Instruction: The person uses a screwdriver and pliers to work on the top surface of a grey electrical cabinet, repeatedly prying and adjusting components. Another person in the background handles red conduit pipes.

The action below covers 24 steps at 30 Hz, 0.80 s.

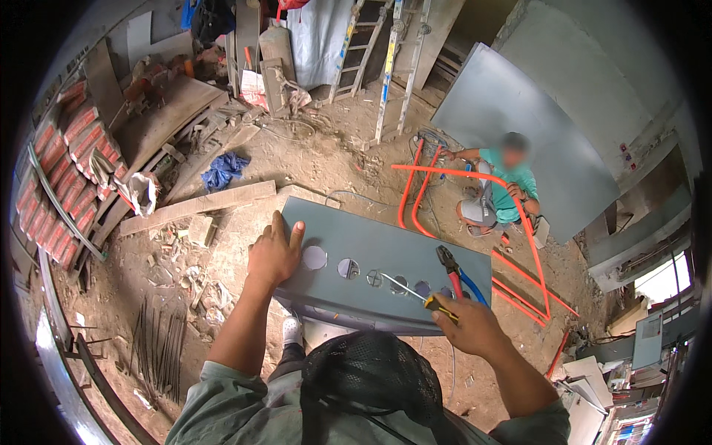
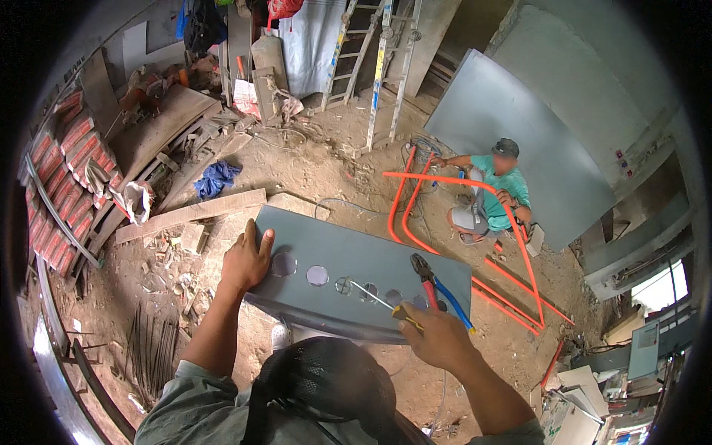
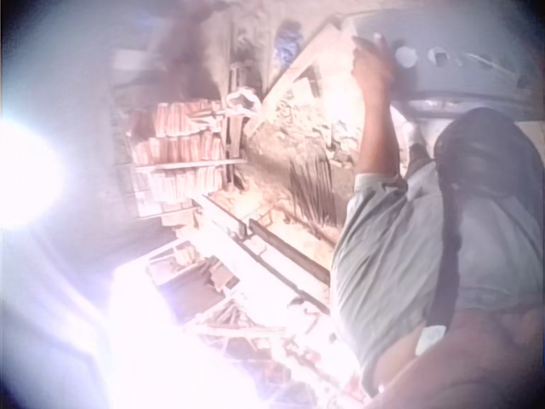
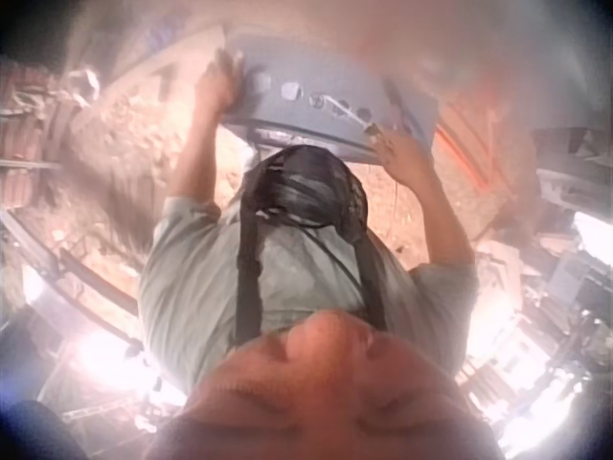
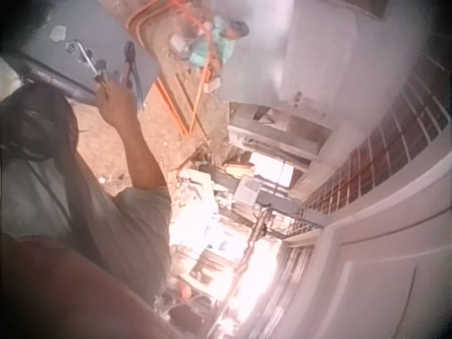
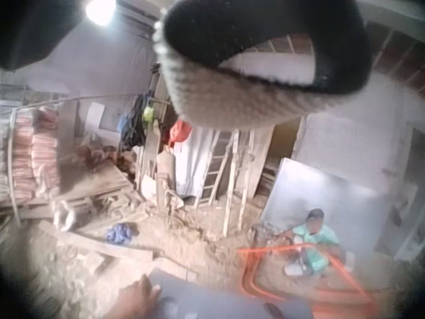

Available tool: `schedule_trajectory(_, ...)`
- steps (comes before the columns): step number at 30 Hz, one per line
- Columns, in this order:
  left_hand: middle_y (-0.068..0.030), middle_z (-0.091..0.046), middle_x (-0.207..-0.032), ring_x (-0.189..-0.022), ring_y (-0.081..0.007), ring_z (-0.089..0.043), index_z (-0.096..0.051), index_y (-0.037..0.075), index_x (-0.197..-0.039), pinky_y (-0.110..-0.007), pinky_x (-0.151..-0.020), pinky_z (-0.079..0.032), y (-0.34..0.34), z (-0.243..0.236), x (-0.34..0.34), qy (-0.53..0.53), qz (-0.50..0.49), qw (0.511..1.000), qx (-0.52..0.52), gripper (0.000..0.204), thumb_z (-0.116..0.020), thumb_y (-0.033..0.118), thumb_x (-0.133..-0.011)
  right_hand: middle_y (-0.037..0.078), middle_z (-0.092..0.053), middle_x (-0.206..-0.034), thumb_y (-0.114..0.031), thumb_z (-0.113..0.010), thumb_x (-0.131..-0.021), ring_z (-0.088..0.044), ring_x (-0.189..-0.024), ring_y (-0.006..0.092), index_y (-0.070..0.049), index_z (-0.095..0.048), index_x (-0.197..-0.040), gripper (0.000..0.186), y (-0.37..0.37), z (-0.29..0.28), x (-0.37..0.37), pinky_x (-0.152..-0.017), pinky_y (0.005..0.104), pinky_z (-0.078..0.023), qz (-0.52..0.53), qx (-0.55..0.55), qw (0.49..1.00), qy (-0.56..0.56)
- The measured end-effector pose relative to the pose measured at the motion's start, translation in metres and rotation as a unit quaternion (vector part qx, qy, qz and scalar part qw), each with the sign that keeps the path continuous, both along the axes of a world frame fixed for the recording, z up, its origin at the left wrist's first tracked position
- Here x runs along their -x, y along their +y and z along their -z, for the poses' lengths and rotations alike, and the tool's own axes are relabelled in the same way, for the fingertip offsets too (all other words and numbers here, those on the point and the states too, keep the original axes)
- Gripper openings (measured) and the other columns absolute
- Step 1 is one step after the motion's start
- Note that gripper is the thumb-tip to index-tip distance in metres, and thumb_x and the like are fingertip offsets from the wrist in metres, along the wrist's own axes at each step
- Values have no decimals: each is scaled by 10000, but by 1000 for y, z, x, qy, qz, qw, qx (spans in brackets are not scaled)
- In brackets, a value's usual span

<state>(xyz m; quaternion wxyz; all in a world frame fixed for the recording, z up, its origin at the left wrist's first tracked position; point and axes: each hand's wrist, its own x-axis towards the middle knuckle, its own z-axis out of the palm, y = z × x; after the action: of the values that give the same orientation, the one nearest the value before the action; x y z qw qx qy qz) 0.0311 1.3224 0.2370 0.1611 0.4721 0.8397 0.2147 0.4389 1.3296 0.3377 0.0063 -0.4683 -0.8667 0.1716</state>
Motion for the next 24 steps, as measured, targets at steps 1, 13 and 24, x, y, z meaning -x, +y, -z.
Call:
schedule_trajectory(1, -349, -626, -1377, -1270, -504, -623, -389, -47, -1578, -533, -1075, -498, -3, -1, 1, 1, 1, 1000, 6, 839, -344, 639, -1097, 193, -746, -997, -403, -637, -1014, -716, -938, 430, -116, -673, -1398, 481, 0, -9, 5, -840, 529, -563, -15, -1, 1000, -17)
schedule_trajectory(13, -357, -617, -1392, -1225, -510, -649, -358, -45, -1601, -537, -1049, -512, 1, 1, 4, -12, 3, 1000, 20, 877, -328, 666, -1088, 199, -733, -863, -312, -647, -957, -728, -838, 426, -103, -739, -1209, 340, 43, -99, 88, -766, 537, -580, -154, 20, 956, -248)
schedule_trajectory(24, -342, -635, -1356, -1181, -512, -668, -306, -62, -1621, -539, -1019, -531, 2, 5, 4, -15, 1, 1000, 26, 918, -320, 682, -1083, 203, -740, -873, -391, -681, -977, -723, -871, 448, -91, -744, -1136, 345, 60, -68, 70, -775, 514, -573, -50, 124, 970, -201)
